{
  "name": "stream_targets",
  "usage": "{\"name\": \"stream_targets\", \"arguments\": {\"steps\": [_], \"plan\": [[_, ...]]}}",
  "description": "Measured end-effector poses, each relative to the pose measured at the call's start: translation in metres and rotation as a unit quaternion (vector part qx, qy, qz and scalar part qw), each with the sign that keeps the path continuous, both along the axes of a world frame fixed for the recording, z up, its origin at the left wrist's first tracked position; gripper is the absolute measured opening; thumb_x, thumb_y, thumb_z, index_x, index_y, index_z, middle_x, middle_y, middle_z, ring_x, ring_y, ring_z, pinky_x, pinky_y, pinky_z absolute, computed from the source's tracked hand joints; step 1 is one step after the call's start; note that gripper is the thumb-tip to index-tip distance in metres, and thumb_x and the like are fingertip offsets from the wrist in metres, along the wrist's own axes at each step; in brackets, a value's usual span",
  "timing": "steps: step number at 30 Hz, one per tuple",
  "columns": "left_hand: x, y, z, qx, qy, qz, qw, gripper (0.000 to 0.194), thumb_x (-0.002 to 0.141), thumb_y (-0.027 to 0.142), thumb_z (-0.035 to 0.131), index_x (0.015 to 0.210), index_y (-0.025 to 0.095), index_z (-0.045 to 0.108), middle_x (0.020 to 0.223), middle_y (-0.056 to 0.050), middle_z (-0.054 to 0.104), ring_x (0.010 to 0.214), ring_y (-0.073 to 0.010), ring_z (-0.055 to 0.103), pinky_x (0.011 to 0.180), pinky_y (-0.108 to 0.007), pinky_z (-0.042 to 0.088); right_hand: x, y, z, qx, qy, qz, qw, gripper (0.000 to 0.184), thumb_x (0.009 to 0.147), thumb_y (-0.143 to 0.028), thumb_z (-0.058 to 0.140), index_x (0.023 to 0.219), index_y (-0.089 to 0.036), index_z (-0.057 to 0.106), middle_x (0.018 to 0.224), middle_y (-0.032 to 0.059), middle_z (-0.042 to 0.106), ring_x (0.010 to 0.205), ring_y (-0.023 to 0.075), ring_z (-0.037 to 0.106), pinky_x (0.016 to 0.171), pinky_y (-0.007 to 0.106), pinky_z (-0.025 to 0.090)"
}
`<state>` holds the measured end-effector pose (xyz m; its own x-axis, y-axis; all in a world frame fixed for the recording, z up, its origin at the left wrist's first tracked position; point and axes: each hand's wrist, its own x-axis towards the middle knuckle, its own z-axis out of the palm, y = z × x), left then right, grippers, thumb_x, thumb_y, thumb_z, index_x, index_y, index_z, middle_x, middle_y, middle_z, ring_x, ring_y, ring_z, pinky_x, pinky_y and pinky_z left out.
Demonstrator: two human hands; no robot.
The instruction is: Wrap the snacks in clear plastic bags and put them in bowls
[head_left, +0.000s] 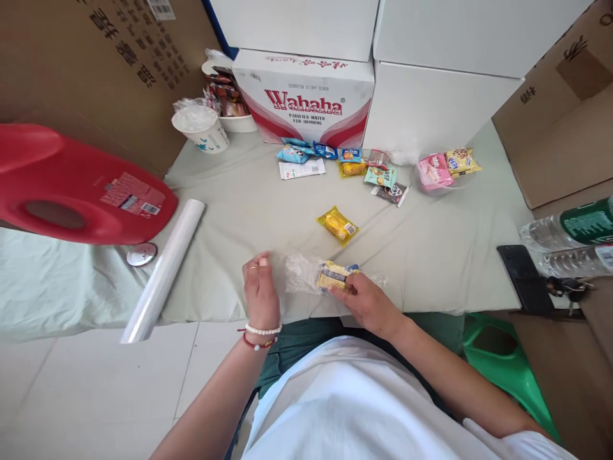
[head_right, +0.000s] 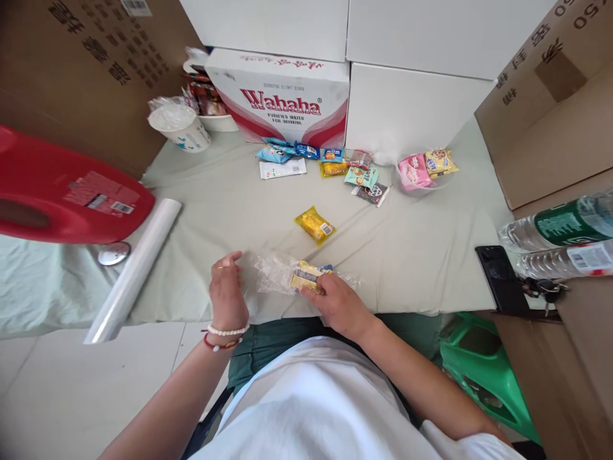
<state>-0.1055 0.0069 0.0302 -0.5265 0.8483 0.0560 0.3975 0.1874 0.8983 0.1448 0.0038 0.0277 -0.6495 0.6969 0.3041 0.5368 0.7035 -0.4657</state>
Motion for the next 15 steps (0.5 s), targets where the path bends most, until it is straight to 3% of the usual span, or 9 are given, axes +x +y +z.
{"name": "stream_targets", "arguments": {"steps": [2,5,7,10,12,15], "plan": [[0.001,0.008,-0.003,-0.051,0.049,0.000,0.997,0.052,0.102,0.054,0.037,0.127,0.018,0.063,0.145,-0.016,0.058,0.143,-0.0290,0.048,0.125,-0.052,0.032,-0.001,-0.001,-0.001,0.004,0.006,-0.002,1.000,0.040,0.099,-0.009,0.049,0.133,-0.023,0.065,0.096,0.0055,0.051,0.084,0.0190,0.045,0.072,0.029,0.046],[0.008,0.014,-0.004,-0.103,0.134,-0.078,0.983,0.043,0.088,0.058,0.062,0.104,0.018,0.068,0.146,-0.018,0.056,0.152,-0.0368,0.033,0.127,-0.059,0.023,0.000,-0.002,-0.002,0.000,0.016,-0.004,1.000,0.039,0.099,-0.009,0.049,0.130,-0.024,0.067,0.097,0.0056,0.051,0.087,0.0197,0.044,0.076,0.030,0.046],[0.015,0.012,0.001,-0.103,0.158,-0.098,0.977,0.032,0.079,0.051,0.071,0.085,0.021,0.065,0.136,-0.015,0.061,0.146,-0.0377,0.040,0.123,-0.060,0.030,0.000,-0.001,-0.003,-0.014,0.015,-0.008,1.000,0.039,0.099,-0.009,0.049,0.129,-0.025,0.067,0.098,0.0055,0.051,0.087,0.0201,0.044,0.078,0.031,0.046],[0.030,0.004,0.018,-0.055,0.088,-0.108,0.989,0.020,0.082,0.040,0.067,0.079,0.022,0.058,0.107,-0.008,0.067,0.106,-0.0242,0.066,0.098,-0.043,0.054,-0.002,0.001,-0.002,-0.041,0.015,-0.005,0.999,0.043,0.097,-0.006,0.047,0.129,-0.025,0.068,0.098,0.0064,0.053,0.087,0.0212,0.045,0.078,0.033,0.047],[0.044,-0.003,0.030,-0.011,0.039,-0.154,0.987,0.014,0.086,0.034,0.063,0.081,0.022,0.058,0.091,-0.003,0.066,0.082,-0.0168,0.065,0.080,-0.032,0.056,-0.003,0.001,0.000,-0.059,0.015,-0.002,0.998,0.045,0.096,-0.005,0.045,0.128,-0.026,0.069,0.098,0.0070,0.055,0.087,0.0220,0.047,0.079,0.034,0.049],[0.068,-0.012,0.042,0.044,0.080,-0.277,0.957,0.011,0.092,0.030,0.061,0.095,0.022,0.066,0.100,-0.006,0.072,0.092,-0.0187,0.068,0.084,-0.034,0.055,0.001,-0.001,0.008,-0.090,0.033,-0.009,0.995,0.041,0.098,-0.010,0.044,0.127,-0.025,0.069,0.103,0.0090,0.061,0.095,0.0238,0.053,0.085,0.039,0.053]]}}
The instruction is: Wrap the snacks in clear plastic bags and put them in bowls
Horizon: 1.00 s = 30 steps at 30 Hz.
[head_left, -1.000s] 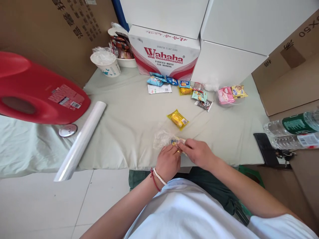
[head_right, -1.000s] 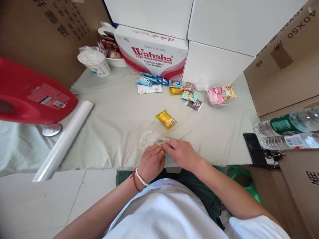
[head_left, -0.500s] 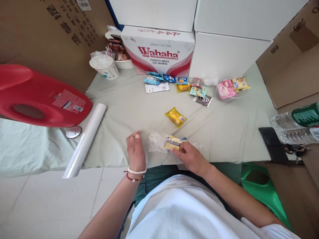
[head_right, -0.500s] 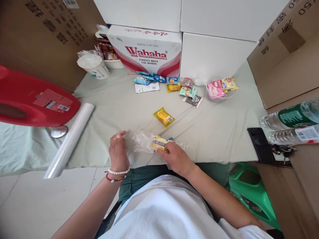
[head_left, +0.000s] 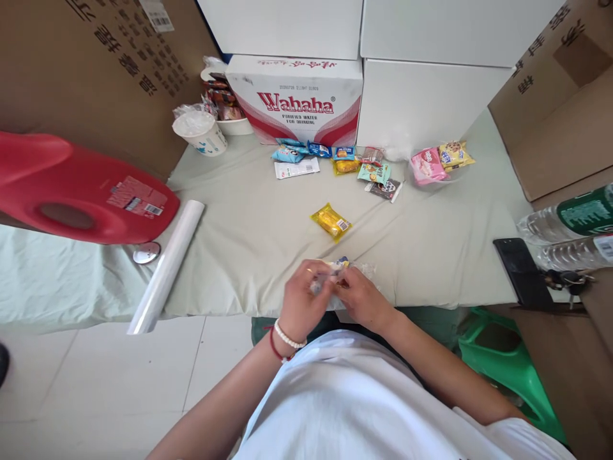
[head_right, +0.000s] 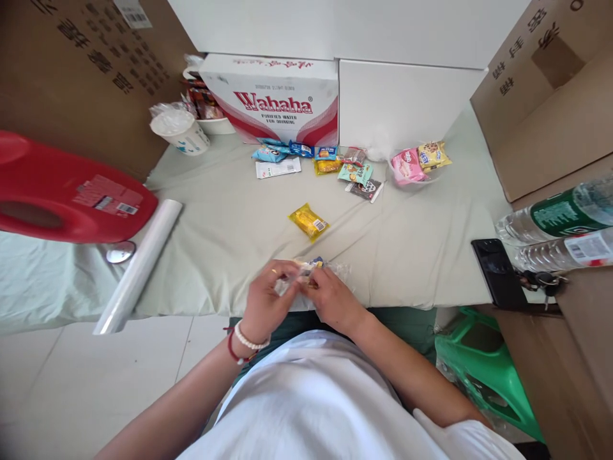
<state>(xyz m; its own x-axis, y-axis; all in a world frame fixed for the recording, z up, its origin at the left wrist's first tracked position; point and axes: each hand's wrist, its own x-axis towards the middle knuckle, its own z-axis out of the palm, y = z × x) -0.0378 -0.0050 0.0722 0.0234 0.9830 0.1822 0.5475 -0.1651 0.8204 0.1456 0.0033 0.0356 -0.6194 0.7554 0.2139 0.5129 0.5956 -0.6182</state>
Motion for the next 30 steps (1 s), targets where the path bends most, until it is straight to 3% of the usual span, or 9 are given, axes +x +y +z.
{"name": "stream_targets", "arguments": {"steps": [5,7,10,13,15,18,21,26,30], "plan": [[0.017,-0.014,-0.010,0.075,0.211,-0.081,0.971,0.030,0.098,0.030,0.055,0.124,0.022,0.068,0.137,-0.012,0.069,0.123,-0.0287,0.064,0.100,-0.047,0.047,0.038,0.003,0.013,-0.078,0.109,-0.004,0.991,0.035,0.098,-0.014,0.046,0.120,-0.026,0.071,0.119,0.0088,0.068,0.110,0.0224,0.063,0.096,0.041,0.055],[0.017,-0.019,-0.018,0.109,0.251,-0.091,0.958,0.038,0.097,0.022,0.053,0.134,0.021,0.064,0.141,-0.011,0.068,0.126,-0.0289,0.063,0.101,-0.048,0.045,0.055,0.007,0.012,-0.069,0.110,-0.122,0.984,0.033,0.100,-0.018,0.046,0.121,-0.025,0.071,0.116,0.0098,0.069,0.109,0.0237,0.064,0.097,0.044,0.055],[0.015,-0.022,-0.027,0.147,0.274,-0.099,0.945,0.050,0.093,0.010,0.051,0.141,0.020,0.059,0.143,-0.010,0.067,0.127,-0.0276,0.063,0.102,-0.046,0.042,0.064,0.014,0.002,-0.018,0.023,-0.272,0.962,0.041,0.094,-0.039,0.065,0.129,-0.017,0.069,0.134,0.0197,0.060,0.127,0.0359,0.051,0.107,0.059,0.047],[0.014,-0.021,-0.030,0.167,0.282,-0.097,0.940,0.054,0.090,0.007,0.050,0.142,0.019,0.058,0.143,-0.010,0.067,0.126,-0.0273,0.063,0.102,-0.046,0.041,0.059,0.013,-0.005,-0.020,-0.020,-0.236,0.971,0.036,0.086,-0.041,0.075,0.112,-0.017,0.073,0.149,0.0209,0.051,0.142,0.0427,0.036,0.114,0.065,0.037],[0.012,-0.022,-0.030,0.176,0.281,-0.099,0.938,0.055,0.090,0.006,0.050,0.143,0.019,0.057,0.143,-0.010,0.067,0.126,-0.0266,0.063,0.103,-0.045,0.040,0.054,0.011,-0.001,-0.045,0.013,-0.219,0.975,0.018,0.091,-0.035,0.068,0.100,-0.019,0.072,0.145,0.0168,0.055,0.138,0.0369,0.044,0.112,0.058,0.042],[0.012,-0.026,-0.033,0.172,0.280,-0.100,0.939,0.057,0.091,0.007,0.051,0.146,0.020,0.055,0.144,-0.009,0.066,0.127,-0.0261,0.063,0.107,-0.045,0.038,0.045,0.013,0.020,-0.118,0.085,-0.255,0.956,0.015,0.097,-0.035,0.059,0.096,-0.021,0.067,0.109,0.0089,0.068,0.096,0.0227,0.065,0.086,0.038,0.055],[0.015,-0.033,-0.042,0.158,0.287,-0.086,0.941,0.054,0.093,0.010,0.052,0.145,0.024,0.057,0.144,-0.009,0.066,0.128,-0.0278,0.062,0.109,-0.048,0.037,0.022,0.022,0.042,-0.136,0.087,-0.260,0.952,0.014,0.096,-0.033,0.059,0.089,-0.022,0.063,0.083,0.0015,0.064,0.072,0.0168,0.060,0.069,0.029,0.050],[0.022,-0.037,-0.054,0.169,0.243,-0.123,0.947,0.036,0.089,0.006,0.054,0.115,0.025,0.071,0.118,-0.009,0.077,0.127,-0.0290,0.063,0.106,-0.049,0.045,-0.036,0.036,0.050,-0.095,-0.074,-0.183,0.976,0.010,0.094,-0.016,0.054,0.092,-0.020,0.063,0.097,0.0062,0.062,0.081,0.0185,0.059,0.075,0.030,0.049],[0.002,-0.034,-0.038,0.166,0.108,-0.148,0.969,0.039,0.088,0.007,0.053,0.118,0.024,0.070,0.118,-0.009,0.075,0.130,-0.0291,0.061,0.108,-0.052,0.051,-0.052,0.035,0.039,-0.071,-0.073,-0.152,0.983,0.015,0.096,-0.013,0.050,0.100,-0.019,0.062,0.104,0.0093,0.059,0.093,0.0208,0.059,0.085,0.033,0.053]]}}
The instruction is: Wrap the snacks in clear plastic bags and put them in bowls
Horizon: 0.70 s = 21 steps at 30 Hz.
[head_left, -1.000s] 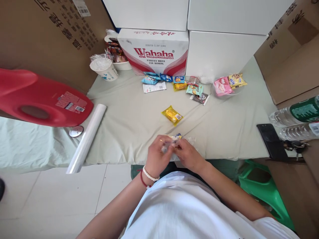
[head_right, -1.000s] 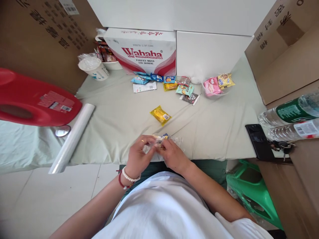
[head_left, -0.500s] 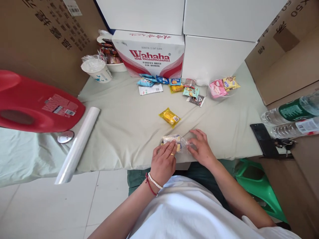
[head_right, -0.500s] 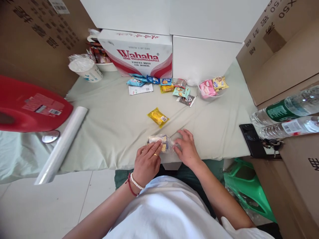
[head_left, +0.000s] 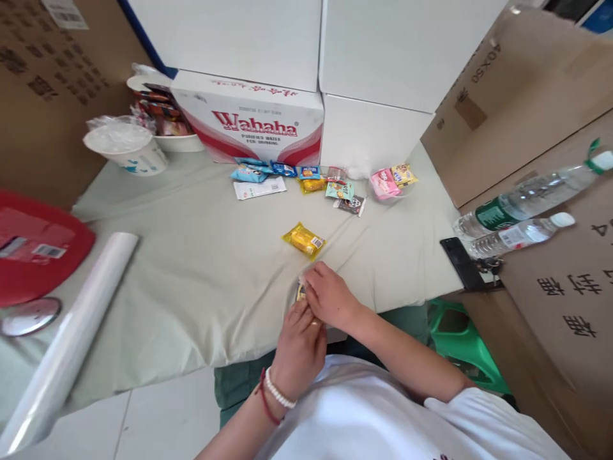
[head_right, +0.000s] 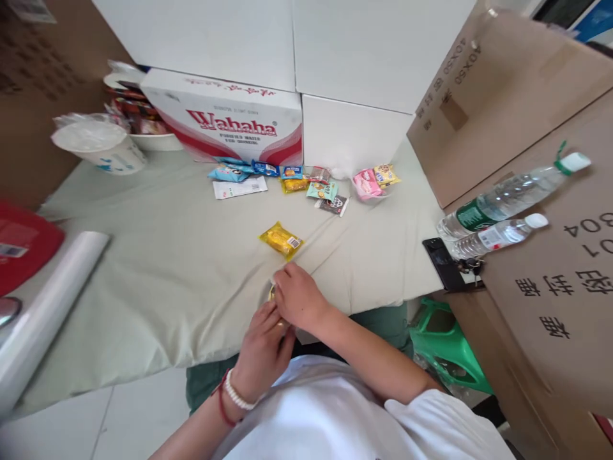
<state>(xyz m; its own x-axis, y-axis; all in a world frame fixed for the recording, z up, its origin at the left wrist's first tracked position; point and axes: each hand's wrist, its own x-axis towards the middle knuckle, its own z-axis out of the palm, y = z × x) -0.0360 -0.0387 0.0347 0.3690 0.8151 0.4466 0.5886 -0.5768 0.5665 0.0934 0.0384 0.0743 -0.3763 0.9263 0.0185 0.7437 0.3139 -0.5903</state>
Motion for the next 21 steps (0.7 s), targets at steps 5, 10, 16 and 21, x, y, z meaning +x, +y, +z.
{"name": "stream_targets", "arguments": {"steps": [5,10,16,21], "plan": [[-0.032,0.007,0.008,0.001,-0.069,0.119,0.991,0.034,0.093,0.015,0.057,0.125,0.024,0.065,0.125,-0.012,0.070,0.127,-0.0307,0.059,0.104,-0.054,0.052,0.006,-0.011,-0.011,0.055,0.101,0.019,0.993,0.018,0.097,-0.015,0.047,0.106,-0.018,0.063,0.110,0.0126,0.059,0.104,0.0227,0.058,0.093,0.037,0.054],[-0.019,0.014,-0.014,-0.074,0.043,0.204,0.975,0.030,0.091,0.037,0.067,0.116,0.021,0.068,0.125,-0.016,0.067,0.121,-0.0376,0.057,0.101,-0.060,0.049,0.011,-0.017,-0.017,0.046,0.183,-0.008,0.982,0.021,0.101,-0.018,0.044,0.110,-0.022,0.063,0.116,0.0117,0.061,0.108,0.0212,0.062,0.095,0.039,0.056],[0.005,0.012,-0.010,-0.045,-0.101,0.193,0.975,0.015,0.095,0.026,0.060,0.109,0.022,0.063,0.122,-0.012,0.063,0.118,-0.0258,0.062,0.098,-0.046,0.057,0.023,-0.038,-0.005,0.071,0.203,-0.008,0.976,0.023,0.104,-0.023,0.041,0.116,-0.026,0.061,0.122,0.0127,0.063,0.116,0.0238,0.062,0.102,0.046,0.055],[0.016,0.018,-0.002,0.096,-0.077,0.146,0.982,0.023,0.093,0.011,0.058,0.110,0.025,0.062,0.127,-0.011,0.062,0.131,-0.0267,0.058,0.102,-0.047,0.056,0.030,-0.060,-0.010,0.000,0.318,-0.108,0.942,0.039,0.103,-0.037,0.052,0.141,-0.026,0.046,0.132,0.0131,0.062,0.124,0.0234,0.062,0.106,0.044,0.055]]}}
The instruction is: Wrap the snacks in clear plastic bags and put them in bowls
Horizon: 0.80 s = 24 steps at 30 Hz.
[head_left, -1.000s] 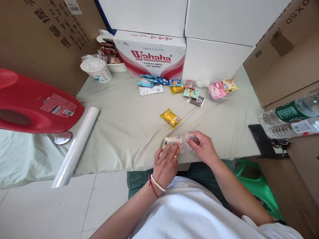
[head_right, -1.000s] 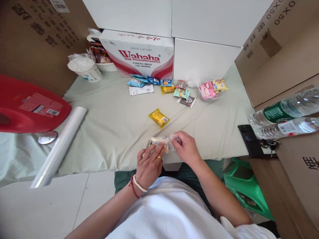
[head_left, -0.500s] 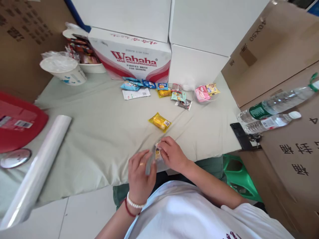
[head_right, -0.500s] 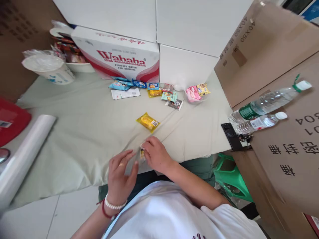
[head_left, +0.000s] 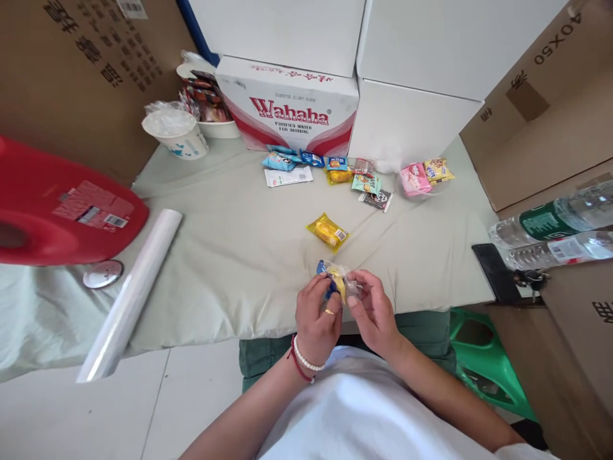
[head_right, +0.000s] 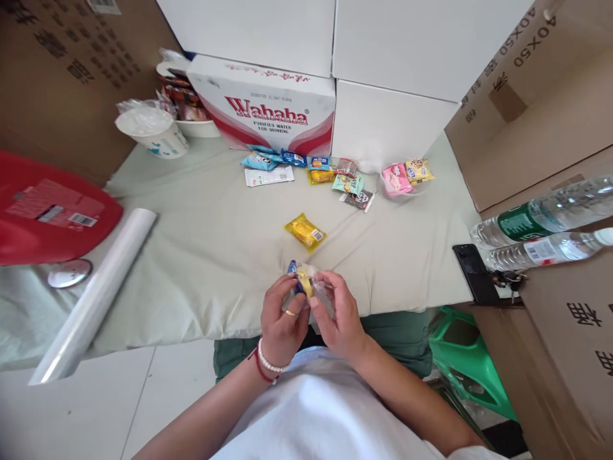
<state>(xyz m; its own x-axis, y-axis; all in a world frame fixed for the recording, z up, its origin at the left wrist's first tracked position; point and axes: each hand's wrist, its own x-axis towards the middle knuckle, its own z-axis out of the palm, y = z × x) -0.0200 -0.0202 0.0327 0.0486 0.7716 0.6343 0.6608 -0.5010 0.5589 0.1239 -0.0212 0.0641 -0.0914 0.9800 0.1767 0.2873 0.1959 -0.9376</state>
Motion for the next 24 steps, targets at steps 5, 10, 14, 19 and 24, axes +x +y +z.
{"name": "stream_targets", "arguments": {"steps": [5,10,14,19,24], "plan": [[0.014,0.005,-0.002,-0.038,0.029,-0.140,0.989,0.054,0.087,0.000,0.044,0.139,0.016,0.048,0.140,-0.020,0.058,0.146,-0.0286,0.048,0.113,-0.054,0.050,0.013,0.009,-0.018,-0.140,0.096,-0.066,0.983,0.047,0.094,-0.051,0.065,0.131,-0.024,0.052,0.129,0.0120,0.067,0.120,0.0236,0.066,0.103,0.041,0.057],[0.019,-0.005,0.005,-0.136,-0.097,-0.227,0.959,0.057,0.076,0.007,0.047,0.130,0.021,0.040,0.153,-0.022,0.042,0.156,-0.0314,0.033,0.116,-0.058,0.047,0.026,0.016,-0.028,-0.195,0.114,-0.070,0.972,0.047,0.090,-0.053,0.069,0.123,-0.023,0.055,0.121,0.0106,0.070,0.104,0.0224,0.070,0.090,0.038,0.061],[0.007,-0.001,0.011,-0.151,-0.148,-0.180,0.961,0.049,0.080,0.011,0.046,0.127,0.023,0.041,0.156,-0.021,0.036,0.156,-0.0328,0.032,0.108,-0.054,0.054,0.025,0.020,-0.031,-0.216,0.100,-0.064,0.969,0.046,0.083,-0.050,0.075,0.116,-0.022,0.058,0.112,0.0085,0.071,0.096,0.0218,0.070,0.084,0.037,0.061],[-0.060,0.005,0.010,-0.051,-0.086,-0.014,0.995,0.036,0.084,0.010,0.061,0.116,0.023,0.056,0.129,-0.011,0.057,0.137,-0.0315,0.055,0.114,-0.058,0.047,0.066,0.052,-0.013,-0.160,0.085,-0.165,0.970,0.051,0.078,-0.047,0.077,0.119,-0.024,0.059,0.113,0.0058,0.069,0.093,0.0194,0.068,0.083,0.034,0.059],[-0.133,0.004,-0.017,-0.076,0.098,0.103,0.987,0.014,0.090,0.022,0.061,0.103,0.018,0.064,0.126,-0.017,0.064,0.126,-0.0375,0.062,0.106,-0.058,0.051,0.174,0.148,0.032,0.017,-0.029,-0.349,0.936,0.054,0.079,-0.047,0.073,0.124,-0.022,0.056,0.115,0.0077,0.066,0.089,0.0191,0.064,0.077,0.033,0.055]]}}
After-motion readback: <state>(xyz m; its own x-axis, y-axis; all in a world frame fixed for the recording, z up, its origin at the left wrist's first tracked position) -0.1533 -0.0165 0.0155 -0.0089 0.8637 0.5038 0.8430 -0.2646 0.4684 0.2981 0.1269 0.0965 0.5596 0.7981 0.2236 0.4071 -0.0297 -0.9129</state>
